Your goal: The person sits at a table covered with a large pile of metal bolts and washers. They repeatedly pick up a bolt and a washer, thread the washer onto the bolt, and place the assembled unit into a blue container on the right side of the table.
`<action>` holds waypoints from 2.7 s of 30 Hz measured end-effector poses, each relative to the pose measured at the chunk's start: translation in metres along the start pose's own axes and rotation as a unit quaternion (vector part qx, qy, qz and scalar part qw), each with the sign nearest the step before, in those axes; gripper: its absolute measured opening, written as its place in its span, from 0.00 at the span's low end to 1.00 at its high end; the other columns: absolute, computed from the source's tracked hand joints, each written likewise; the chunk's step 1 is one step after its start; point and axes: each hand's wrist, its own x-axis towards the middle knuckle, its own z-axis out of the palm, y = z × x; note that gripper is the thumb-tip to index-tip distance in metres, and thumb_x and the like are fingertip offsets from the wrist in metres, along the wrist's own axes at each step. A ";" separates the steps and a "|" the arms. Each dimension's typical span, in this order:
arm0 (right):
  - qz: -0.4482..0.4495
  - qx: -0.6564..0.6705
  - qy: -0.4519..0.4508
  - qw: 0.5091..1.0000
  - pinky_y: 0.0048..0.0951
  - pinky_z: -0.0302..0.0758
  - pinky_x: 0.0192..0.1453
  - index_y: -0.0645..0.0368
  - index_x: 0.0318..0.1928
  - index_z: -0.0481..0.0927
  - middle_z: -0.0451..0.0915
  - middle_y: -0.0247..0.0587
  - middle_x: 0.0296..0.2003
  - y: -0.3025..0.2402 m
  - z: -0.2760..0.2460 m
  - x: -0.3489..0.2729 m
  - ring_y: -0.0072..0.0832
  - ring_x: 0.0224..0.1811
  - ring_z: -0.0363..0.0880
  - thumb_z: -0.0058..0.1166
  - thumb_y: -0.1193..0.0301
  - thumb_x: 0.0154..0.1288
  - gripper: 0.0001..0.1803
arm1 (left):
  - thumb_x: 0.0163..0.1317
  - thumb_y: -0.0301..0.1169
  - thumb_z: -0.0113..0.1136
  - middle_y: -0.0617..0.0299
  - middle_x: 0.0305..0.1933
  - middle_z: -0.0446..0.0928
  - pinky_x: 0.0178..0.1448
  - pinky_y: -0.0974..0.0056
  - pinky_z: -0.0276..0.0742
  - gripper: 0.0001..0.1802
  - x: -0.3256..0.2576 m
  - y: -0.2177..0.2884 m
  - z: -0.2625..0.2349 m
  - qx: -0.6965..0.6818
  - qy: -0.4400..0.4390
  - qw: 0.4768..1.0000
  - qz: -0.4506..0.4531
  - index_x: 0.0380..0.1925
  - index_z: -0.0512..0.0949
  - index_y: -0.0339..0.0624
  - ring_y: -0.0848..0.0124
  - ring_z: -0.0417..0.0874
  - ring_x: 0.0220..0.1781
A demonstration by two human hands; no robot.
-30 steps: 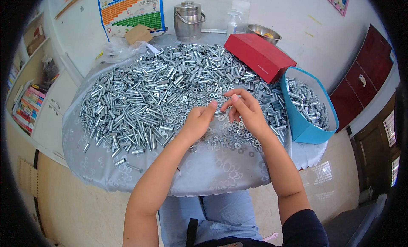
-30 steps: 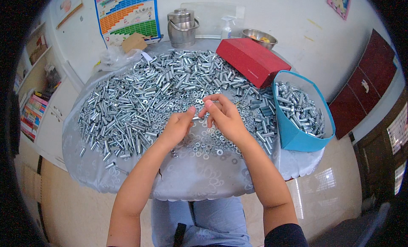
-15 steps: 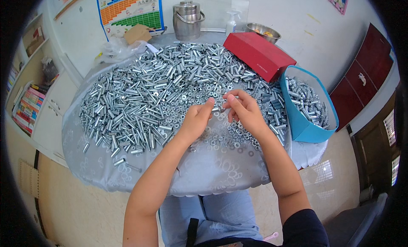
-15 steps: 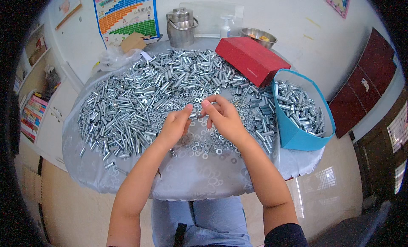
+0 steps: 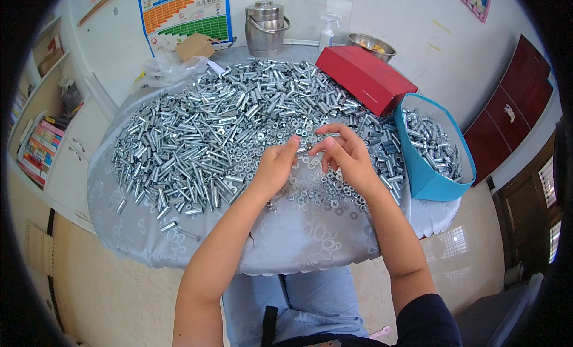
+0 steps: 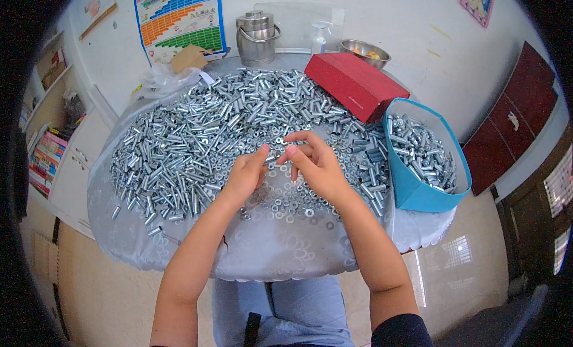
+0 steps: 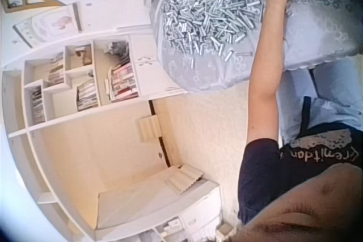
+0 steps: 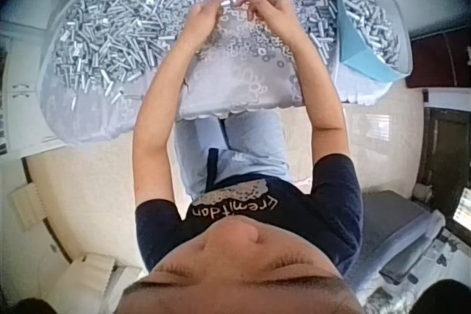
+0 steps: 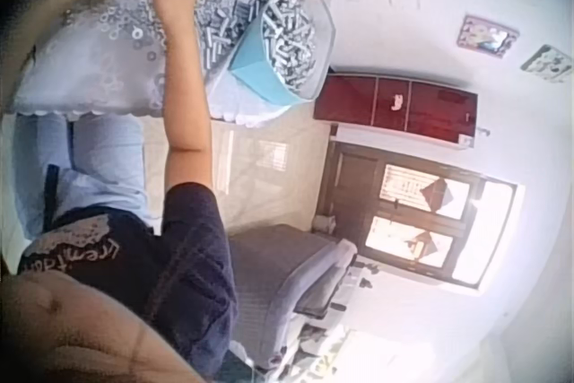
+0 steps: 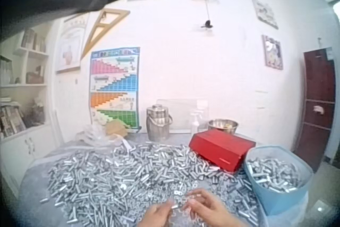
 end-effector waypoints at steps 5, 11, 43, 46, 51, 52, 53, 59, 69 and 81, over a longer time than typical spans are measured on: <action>-0.011 0.002 0.004 1.000 0.20 0.69 0.29 0.63 0.49 0.68 0.79 0.41 0.33 0.001 -0.002 0.002 0.18 0.24 0.71 0.48 0.66 0.65 0.17 | 0.62 0.53 0.45 0.70 0.13 0.63 0.24 0.70 0.57 0.31 0.002 -0.003 0.000 -0.002 0.005 1.000 -0.007 0.10 0.68 0.40 0.80 0.61 0.18; -0.016 0.011 -0.010 1.000 0.20 0.70 0.32 0.64 0.49 0.68 0.79 0.40 0.34 0.002 -0.003 0.001 0.17 0.26 0.70 0.49 0.67 0.64 0.17 | 0.62 0.53 0.46 0.70 0.13 0.64 0.24 0.70 0.57 0.31 0.000 -0.001 0.000 0.002 0.000 1.000 -0.011 0.10 0.69 0.40 0.80 0.61 0.18; -0.062 -0.230 -0.026 0.971 0.20 0.65 0.25 0.61 0.42 0.77 0.76 0.33 0.26 0.007 -0.003 0.001 0.14 0.20 0.65 0.56 0.77 0.56 0.12 | 0.62 0.53 0.46 0.70 0.13 0.64 0.24 0.70 0.58 0.30 0.002 -0.006 0.000 0.015 0.009 1.000 0.019 0.13 0.69 0.38 0.79 0.61 0.18; -0.050 -0.215 -0.019 0.975 0.20 0.66 0.26 0.61 0.42 0.77 0.76 0.33 0.26 0.009 0.000 0.001 0.15 0.21 0.66 0.54 0.75 0.58 0.11 | 0.62 0.53 0.45 0.69 0.13 0.64 0.25 0.70 0.58 0.30 0.003 -0.007 0.000 0.019 0.013 1.000 0.021 0.13 0.70 0.37 0.79 0.62 0.19; -0.023 -0.187 -0.024 0.982 0.20 0.68 0.28 0.63 0.43 0.76 0.77 0.35 0.27 0.015 -0.001 0.002 0.16 0.23 0.69 0.52 0.74 0.60 0.11 | 0.63 0.52 0.45 0.68 0.13 0.64 0.25 0.69 0.59 0.30 -0.001 -0.002 0.002 0.047 0.026 0.998 0.039 0.12 0.69 0.37 0.79 0.62 0.19; -0.021 -0.181 -0.025 0.983 0.20 0.68 0.29 0.63 0.43 0.76 0.77 0.35 0.28 0.016 -0.002 0.002 0.16 0.24 0.69 0.52 0.74 0.61 0.11 | 0.63 0.51 0.44 0.68 0.13 0.64 0.25 0.69 0.59 0.30 -0.002 -0.002 0.002 0.055 0.028 0.997 0.052 0.12 0.69 0.37 0.79 0.62 0.19; -0.020 -0.170 -0.026 0.985 0.20 0.69 0.30 0.64 0.43 0.76 0.77 0.35 0.28 0.015 -0.001 0.003 0.17 0.25 0.70 0.52 0.74 0.61 0.11 | 0.63 0.51 0.44 0.68 0.13 0.64 0.25 0.69 0.59 0.30 -0.002 -0.002 0.002 0.062 0.031 0.995 0.065 0.12 0.68 0.37 0.78 0.61 0.18; 0.013 -0.117 -0.038 0.992 0.19 0.71 0.34 0.65 0.44 0.75 0.76 0.33 0.30 0.013 -0.002 0.002 0.16 0.29 0.72 0.52 0.73 0.62 0.11 | 0.64 0.50 0.44 0.69 0.12 0.62 0.24 0.68 0.56 0.30 -0.006 0.002 0.005 0.072 0.033 0.994 0.081 0.10 0.66 0.38 0.79 0.60 0.18; 0.041 -0.048 -0.074 0.995 0.20 0.71 0.33 0.67 0.42 0.75 0.77 0.36 0.28 0.019 -0.004 0.005 0.18 0.28 0.73 0.51 0.71 0.63 0.12 | 0.64 0.53 0.43 0.71 0.13 0.62 0.25 0.72 0.58 0.30 -0.008 0.008 0.006 -0.020 -0.007 0.999 0.045 0.11 0.67 0.42 0.81 0.60 0.17; 0.094 -0.049 -0.078 0.991 0.19 0.68 0.26 0.65 0.33 0.75 0.75 0.34 0.23 0.015 -0.006 0.004 0.17 0.23 0.71 0.50 0.65 0.65 0.13 | 0.66 0.43 0.40 0.48 0.15 0.70 0.25 0.55 0.65 0.28 -0.013 0.009 0.004 0.303 0.072 0.924 0.220 0.12 0.71 0.35 0.52 0.72 0.19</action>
